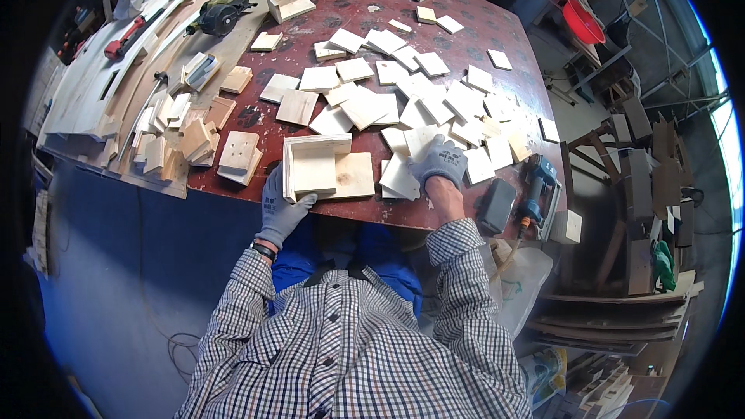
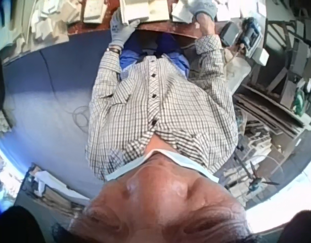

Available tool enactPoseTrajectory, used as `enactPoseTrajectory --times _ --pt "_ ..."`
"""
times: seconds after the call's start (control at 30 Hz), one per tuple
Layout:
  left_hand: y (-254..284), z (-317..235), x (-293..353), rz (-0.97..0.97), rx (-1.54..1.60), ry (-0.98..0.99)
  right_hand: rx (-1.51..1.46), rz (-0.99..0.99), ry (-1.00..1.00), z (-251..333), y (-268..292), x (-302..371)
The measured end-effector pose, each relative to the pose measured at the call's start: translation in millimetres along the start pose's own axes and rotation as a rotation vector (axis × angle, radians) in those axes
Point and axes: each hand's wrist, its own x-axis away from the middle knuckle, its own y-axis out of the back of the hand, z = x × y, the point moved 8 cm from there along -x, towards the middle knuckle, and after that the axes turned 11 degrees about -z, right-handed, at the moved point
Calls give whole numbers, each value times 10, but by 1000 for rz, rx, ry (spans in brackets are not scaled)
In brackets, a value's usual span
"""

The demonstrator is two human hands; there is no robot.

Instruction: The person assembles small wooden boxes by hand on a cluttered workbench. They pick up pre-cut wooden pieces, fit them together to form box shapes, and stack the completed boxes.

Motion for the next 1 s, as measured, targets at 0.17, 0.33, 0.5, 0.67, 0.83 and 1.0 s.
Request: enactPoseTrajectory --times 0.17,0.33,0.5,0.67,0.83,1.0 --pt "14 -26 1 -33 -4 -28 -337 -259 119 -30 148 62" --pt "-53 5 4 -13 4 -25 -534 -477 733 802 627 856" --pt "-81 51 -9 33 -95 -36 -525 -515 1029 1492 584 1159" --pt "-52 12 -42 7 -31 -50 -594 -531 975 1521 358 1067" --pt "-14 -1 24 -7 -59 -72 -769 -453 595 1151 6 1082" --pt "-1 -49 24 18 -72 -61 -715 -404 603 1219 -181 1217"
